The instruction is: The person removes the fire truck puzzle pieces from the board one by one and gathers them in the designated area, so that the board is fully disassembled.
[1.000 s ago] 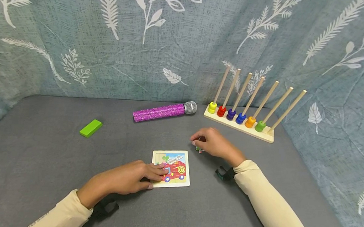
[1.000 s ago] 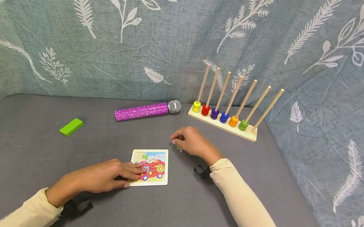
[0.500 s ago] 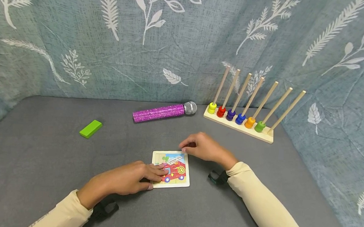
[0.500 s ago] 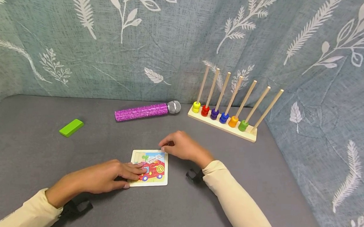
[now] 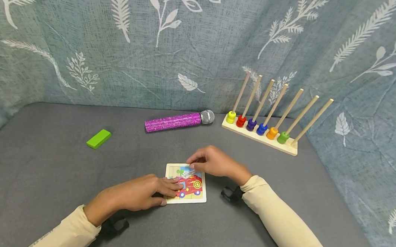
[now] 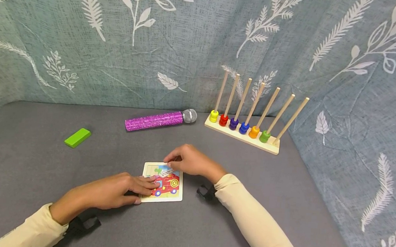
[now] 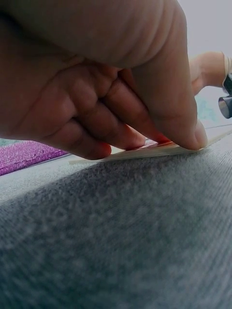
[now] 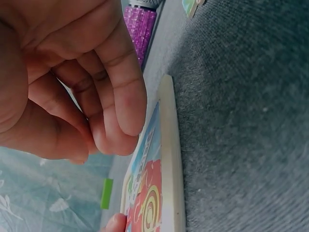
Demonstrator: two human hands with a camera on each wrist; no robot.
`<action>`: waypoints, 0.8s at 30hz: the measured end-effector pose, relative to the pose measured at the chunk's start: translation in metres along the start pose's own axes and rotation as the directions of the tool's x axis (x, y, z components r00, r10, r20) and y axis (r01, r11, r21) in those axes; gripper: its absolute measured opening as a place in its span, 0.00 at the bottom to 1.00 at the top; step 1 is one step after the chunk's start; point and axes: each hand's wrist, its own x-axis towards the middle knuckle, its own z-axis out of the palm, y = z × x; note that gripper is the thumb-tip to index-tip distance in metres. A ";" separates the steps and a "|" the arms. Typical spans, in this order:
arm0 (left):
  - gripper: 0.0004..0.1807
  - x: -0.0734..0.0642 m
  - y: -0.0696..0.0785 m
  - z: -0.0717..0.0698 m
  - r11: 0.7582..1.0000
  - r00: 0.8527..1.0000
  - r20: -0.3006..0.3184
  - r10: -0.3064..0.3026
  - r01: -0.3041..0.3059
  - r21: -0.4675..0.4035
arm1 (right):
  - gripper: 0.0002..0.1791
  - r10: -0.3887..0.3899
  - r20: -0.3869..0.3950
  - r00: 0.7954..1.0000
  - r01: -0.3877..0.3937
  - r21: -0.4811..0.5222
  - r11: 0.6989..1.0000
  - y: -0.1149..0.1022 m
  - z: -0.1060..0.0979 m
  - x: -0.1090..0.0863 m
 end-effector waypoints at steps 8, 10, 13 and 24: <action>0.20 0.000 0.000 -0.001 1.000 1.000 0.000 0.002 -0.002 0.007 | 0.10 -0.048 0.024 0.999 0.049 -0.036 0.998 -0.001 0.001 0.005; 0.20 0.000 0.000 -0.001 1.000 1.000 0.000 0.001 -0.001 0.010 | 0.10 -0.052 0.027 0.998 0.053 -0.037 0.998 -0.001 0.001 0.006; 0.20 -0.001 0.000 -0.001 1.000 1.000 0.000 0.001 -0.001 0.015 | 0.10 -0.055 0.043 0.998 0.056 -0.028 0.998 -0.002 0.002 0.008; 0.20 0.000 0.001 0.000 1.000 1.000 -0.005 0.006 -0.006 0.022 | 0.11 -0.040 0.129 0.991 0.040 0.001 0.999 -0.003 0.007 0.012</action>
